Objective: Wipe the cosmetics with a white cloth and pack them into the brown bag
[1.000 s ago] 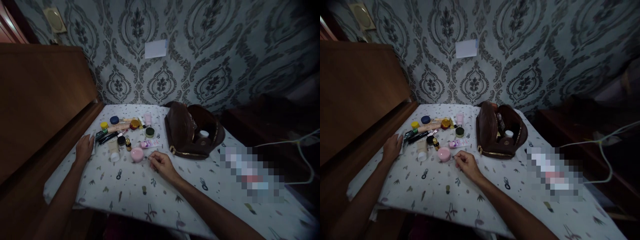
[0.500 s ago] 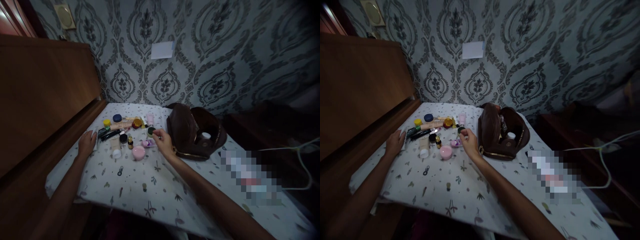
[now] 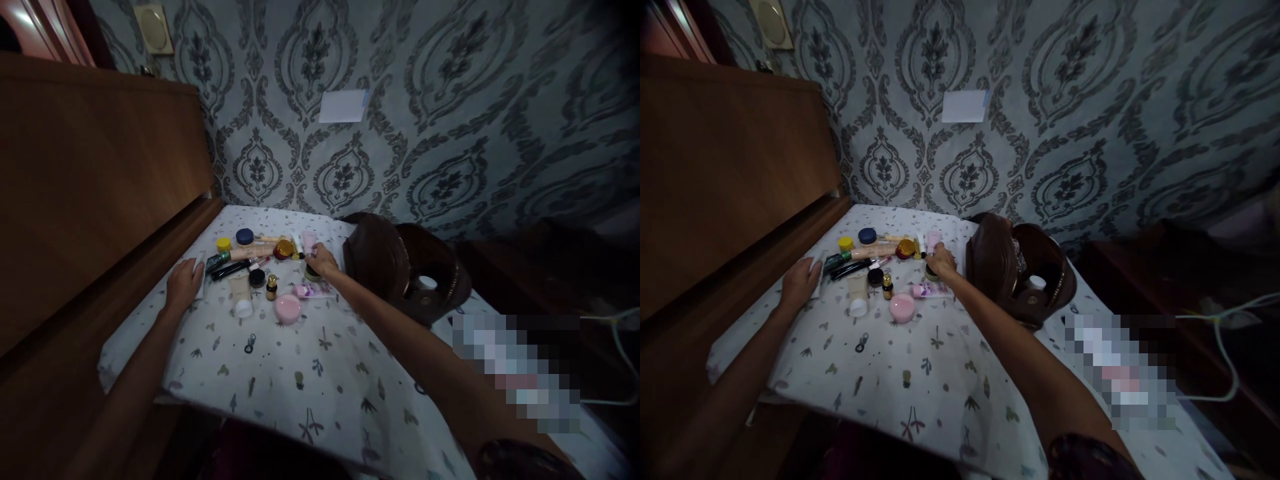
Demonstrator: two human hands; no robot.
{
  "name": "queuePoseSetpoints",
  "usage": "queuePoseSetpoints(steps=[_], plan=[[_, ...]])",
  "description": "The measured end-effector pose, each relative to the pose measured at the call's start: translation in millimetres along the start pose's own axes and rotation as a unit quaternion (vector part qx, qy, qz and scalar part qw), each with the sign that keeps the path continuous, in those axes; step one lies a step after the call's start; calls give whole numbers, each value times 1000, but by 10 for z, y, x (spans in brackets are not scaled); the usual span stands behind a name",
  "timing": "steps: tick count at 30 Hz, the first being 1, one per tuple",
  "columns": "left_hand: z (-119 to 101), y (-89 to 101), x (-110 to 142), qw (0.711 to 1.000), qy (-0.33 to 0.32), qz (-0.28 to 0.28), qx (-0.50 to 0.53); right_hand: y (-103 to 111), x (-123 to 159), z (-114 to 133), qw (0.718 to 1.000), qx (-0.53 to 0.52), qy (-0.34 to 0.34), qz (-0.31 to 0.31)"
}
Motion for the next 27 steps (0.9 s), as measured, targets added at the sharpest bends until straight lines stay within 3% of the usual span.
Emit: queuePoseSetpoints(steps=[4,6,10,13,21,27], plan=[[2,-5,6,1000,-1,1,2,81,78,183,997,58,49,-23],[-7,2,11,1000,-1,1,2,103,115,391,988,92,126,-22],[-25,22,18,1000,-1,-1,2,28,120,806,952,158,259,39],[-22,23,20,1000,2,-1,3,-12,61,931,942,193,267,61],[17,-42,-5,1000,9,4,10,51,94,964,913,255,300,106],[22,-46,-4,1000,5,8,12,-15,34,1378,901,279,315,104]])
Point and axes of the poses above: each hand's wrist, its own x-axis away from the middle knuckle, its own y-axis out of the back of the hand, z = x × y, the point moved 4 cm from there along -x, towards the middle knuckle, and after that the axes turned 14 degrees about z, right-handed, at the moved point
